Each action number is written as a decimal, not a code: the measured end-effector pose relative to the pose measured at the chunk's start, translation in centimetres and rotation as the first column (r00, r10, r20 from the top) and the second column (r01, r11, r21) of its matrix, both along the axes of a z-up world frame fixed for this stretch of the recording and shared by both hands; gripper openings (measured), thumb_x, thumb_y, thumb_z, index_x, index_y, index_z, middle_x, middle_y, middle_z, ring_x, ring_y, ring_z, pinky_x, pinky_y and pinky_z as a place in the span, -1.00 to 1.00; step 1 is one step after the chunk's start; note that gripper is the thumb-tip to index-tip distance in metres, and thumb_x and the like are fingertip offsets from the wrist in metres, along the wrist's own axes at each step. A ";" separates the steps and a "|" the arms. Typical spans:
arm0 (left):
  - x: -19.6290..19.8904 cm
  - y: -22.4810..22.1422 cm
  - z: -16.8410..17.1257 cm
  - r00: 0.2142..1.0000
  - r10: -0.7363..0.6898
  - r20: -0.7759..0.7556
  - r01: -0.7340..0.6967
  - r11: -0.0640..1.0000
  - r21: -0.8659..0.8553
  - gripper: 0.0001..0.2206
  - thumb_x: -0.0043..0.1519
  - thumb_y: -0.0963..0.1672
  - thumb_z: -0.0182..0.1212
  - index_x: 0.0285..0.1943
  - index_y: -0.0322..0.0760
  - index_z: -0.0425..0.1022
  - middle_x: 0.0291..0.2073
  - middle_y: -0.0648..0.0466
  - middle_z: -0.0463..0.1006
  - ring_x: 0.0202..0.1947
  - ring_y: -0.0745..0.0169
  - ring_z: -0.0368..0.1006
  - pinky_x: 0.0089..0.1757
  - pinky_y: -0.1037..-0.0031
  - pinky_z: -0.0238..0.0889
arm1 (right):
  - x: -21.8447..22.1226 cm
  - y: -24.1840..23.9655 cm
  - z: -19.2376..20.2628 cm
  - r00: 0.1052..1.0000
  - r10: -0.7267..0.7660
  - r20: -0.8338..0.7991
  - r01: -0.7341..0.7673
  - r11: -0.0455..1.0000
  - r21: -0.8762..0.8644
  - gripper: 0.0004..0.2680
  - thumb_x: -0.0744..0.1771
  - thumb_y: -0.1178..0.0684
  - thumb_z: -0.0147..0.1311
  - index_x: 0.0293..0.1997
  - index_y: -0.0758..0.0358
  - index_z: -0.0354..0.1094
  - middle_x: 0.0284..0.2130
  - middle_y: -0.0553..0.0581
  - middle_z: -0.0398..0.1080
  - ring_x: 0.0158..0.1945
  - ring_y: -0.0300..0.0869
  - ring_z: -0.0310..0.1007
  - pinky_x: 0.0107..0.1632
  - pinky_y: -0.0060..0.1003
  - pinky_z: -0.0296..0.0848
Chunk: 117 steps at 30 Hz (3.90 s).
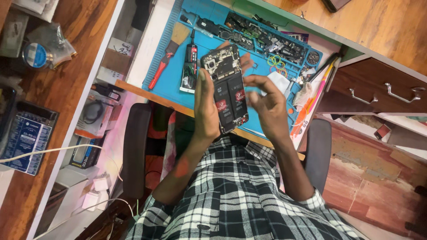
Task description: The person applies rubber bands to a mobile phone, then disassembles another device by prying internal components and handling the battery and circuit board by hand and with a small tool.
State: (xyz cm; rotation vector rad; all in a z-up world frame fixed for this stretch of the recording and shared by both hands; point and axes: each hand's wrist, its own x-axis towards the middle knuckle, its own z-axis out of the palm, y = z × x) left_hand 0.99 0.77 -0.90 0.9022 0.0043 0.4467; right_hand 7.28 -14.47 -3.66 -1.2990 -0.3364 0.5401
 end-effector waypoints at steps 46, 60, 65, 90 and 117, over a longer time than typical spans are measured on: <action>-1.7 -4.3 0.7 0.858 0.508 -0.075 -0.303 0.619 0.724 -0.88 0.33 -0.29 0.27 -0.03 -0.40 0.45 -0.17 0.03 0.50 -0.20 0.20 0.53 -0.17 0.38 0.41 | -5.5 1.9 -1.6 0.633 -0.270 0.725 0.581 0.785 -0.214 -0.63 0.37 0.18 0.32 0.34 0.31 0.34 -0.32 0.11 0.58 -0.31 -0.36 0.52 -0.24 -0.43 0.54; -0.4 -4.0 -0.7 0.781 0.612 0.125 -0.263 0.140 0.955 -0.82 0.13 -0.31 0.16 -0.15 -0.28 0.37 -0.17 0.06 0.39 0.06 -0.05 0.26 0.04 0.05 -0.01 | -5.6 2.2 -3.1 0.462 -0.169 0.871 0.653 0.729 -0.204 -0.57 0.34 0.18 0.25 0.39 0.42 0.24 -0.15 0.35 0.55 -0.22 -0.08 0.65 -0.14 -0.26 0.55; -0.8 -4.6 -1.2 0.773 0.627 0.094 -0.268 0.189 0.945 -0.81 0.13 -0.32 0.11 -0.12 -0.30 0.35 -0.14 0.00 0.38 0.06 -0.10 0.26 0.03 0.03 0.00 | -5.4 2.4 -3.4 0.484 -0.142 0.863 0.633 0.738 -0.234 -0.55 0.32 0.14 0.28 0.35 0.48 0.24 -0.29 0.33 0.52 -0.35 -0.08 0.59 -0.27 -0.25 0.49; 0.7 -3.5 -1.2 0.919 0.386 -0.077 -0.222 0.669 0.709 -0.64 0.33 -0.32 0.06 0.32 -0.39 0.25 -0.29 -0.07 0.51 -0.23 0.11 0.58 -0.20 0.37 0.43 | -2.8 2.6 -2.5 0.603 -0.100 0.792 0.577 0.740 -0.345 -0.59 0.29 0.23 0.26 0.31 0.39 0.34 -0.27 0.35 0.56 -0.23 -0.04 0.64 -0.20 -0.23 0.55; 1.8 -0.7 -6.5 0.952 -0.307 -0.015 0.288 0.907 -0.308 -0.41 0.38 0.13 0.11 0.39 -0.36 0.29 0.16 -0.23 0.51 0.20 0.00 0.47 0.19 0.21 0.33 | -1.0 1.4 -5.9 0.969 -0.245 0.017 0.244 0.957 -0.155 -0.69 0.40 0.01 0.06 0.24 0.39 0.38 -0.15 0.08 0.54 -0.14 -0.30 0.47 -0.08 -0.43 0.44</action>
